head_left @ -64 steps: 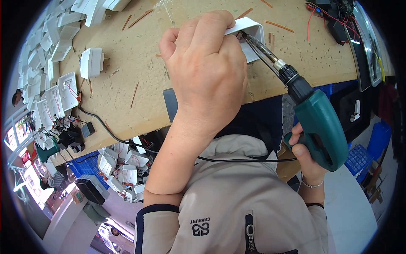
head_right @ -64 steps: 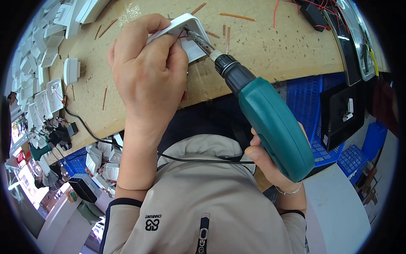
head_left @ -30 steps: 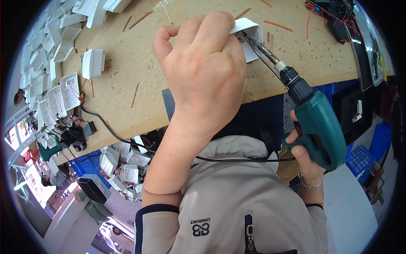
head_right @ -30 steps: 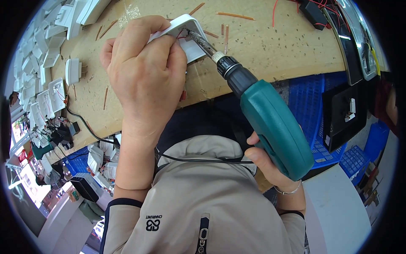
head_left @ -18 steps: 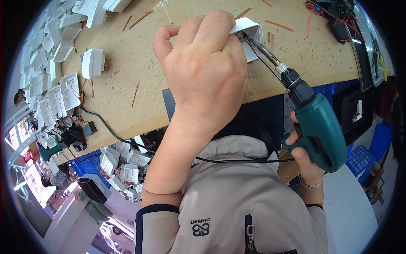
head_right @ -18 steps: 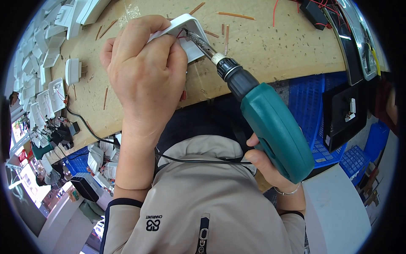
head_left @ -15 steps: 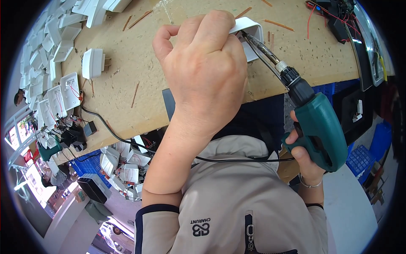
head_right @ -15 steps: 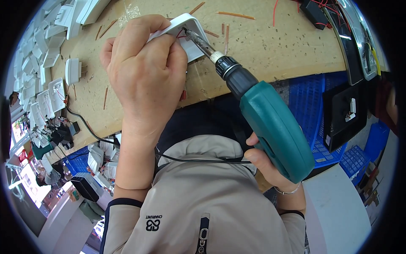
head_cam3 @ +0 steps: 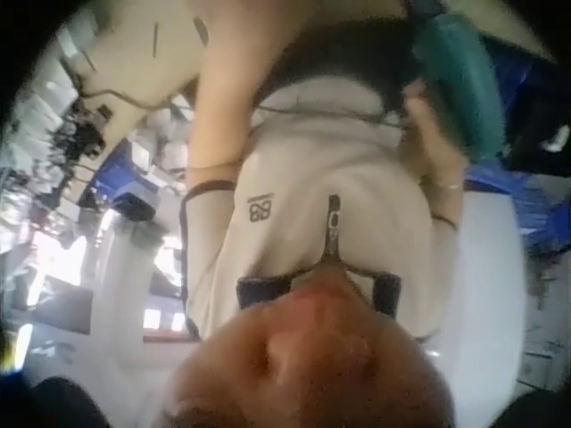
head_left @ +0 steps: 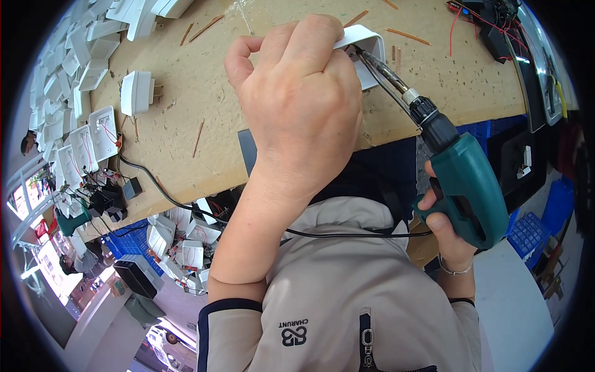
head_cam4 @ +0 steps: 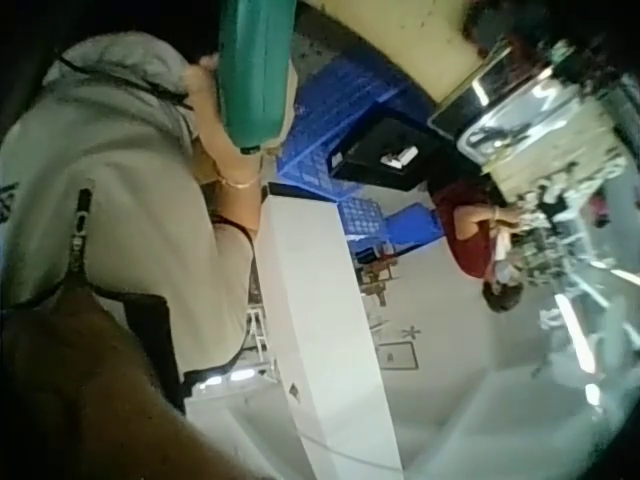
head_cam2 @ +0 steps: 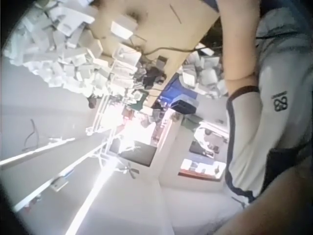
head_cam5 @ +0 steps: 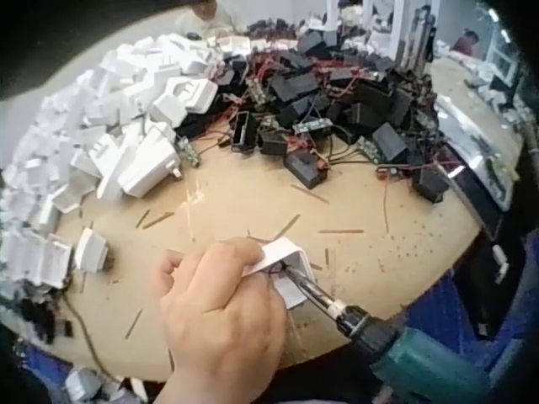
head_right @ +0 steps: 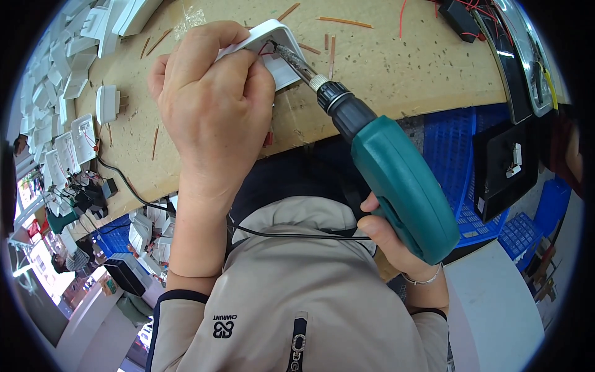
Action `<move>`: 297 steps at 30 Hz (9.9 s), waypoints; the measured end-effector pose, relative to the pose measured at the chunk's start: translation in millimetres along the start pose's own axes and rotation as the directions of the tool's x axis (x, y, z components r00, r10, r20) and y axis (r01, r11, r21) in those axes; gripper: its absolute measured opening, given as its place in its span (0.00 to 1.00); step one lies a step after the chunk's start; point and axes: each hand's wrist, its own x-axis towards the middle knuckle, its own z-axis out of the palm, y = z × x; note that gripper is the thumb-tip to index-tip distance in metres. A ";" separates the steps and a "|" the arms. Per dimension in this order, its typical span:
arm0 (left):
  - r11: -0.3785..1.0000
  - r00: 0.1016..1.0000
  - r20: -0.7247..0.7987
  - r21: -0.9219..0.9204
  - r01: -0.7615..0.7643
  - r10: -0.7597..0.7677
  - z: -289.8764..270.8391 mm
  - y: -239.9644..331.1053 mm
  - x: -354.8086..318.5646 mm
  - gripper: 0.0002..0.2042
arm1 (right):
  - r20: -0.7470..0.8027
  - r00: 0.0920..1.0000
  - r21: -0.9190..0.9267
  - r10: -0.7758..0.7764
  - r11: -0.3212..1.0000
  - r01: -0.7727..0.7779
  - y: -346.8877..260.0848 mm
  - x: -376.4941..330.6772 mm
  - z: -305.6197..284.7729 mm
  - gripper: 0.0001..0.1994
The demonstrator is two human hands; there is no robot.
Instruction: Soldering wires onto electronic components and assembling them into plastic housings at a workbench.
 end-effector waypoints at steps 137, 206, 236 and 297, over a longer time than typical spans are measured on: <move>0.591 0.828 0.560 -0.674 0.444 0.017 0.7 -74.0 138.4 0.16 | -0.431 0.890 0.373 -0.148 0.869 0.325 -11.7 14.1 -16.7 0.28; 0.885 0.682 0.628 -0.461 -0.063 0.376 -73.1 -106.1 5.8 0.06 | -0.076 0.982 0.457 -0.175 0.869 0.190 -14.9 34.6 39.8 0.33; 0.519 0.926 0.346 -0.769 0.373 -0.153 -48.5 -28.4 -45.6 0.08 | 0.105 0.994 0.747 0.013 0.659 -0.088 -9.0 39.1 70.4 0.33; 0.793 0.946 0.304 -0.600 0.103 0.108 -43.0 -27.5 -13.4 0.06 | -0.007 1.000 0.701 -0.023 0.713 0.021 -0.4 68.8 66.9 0.35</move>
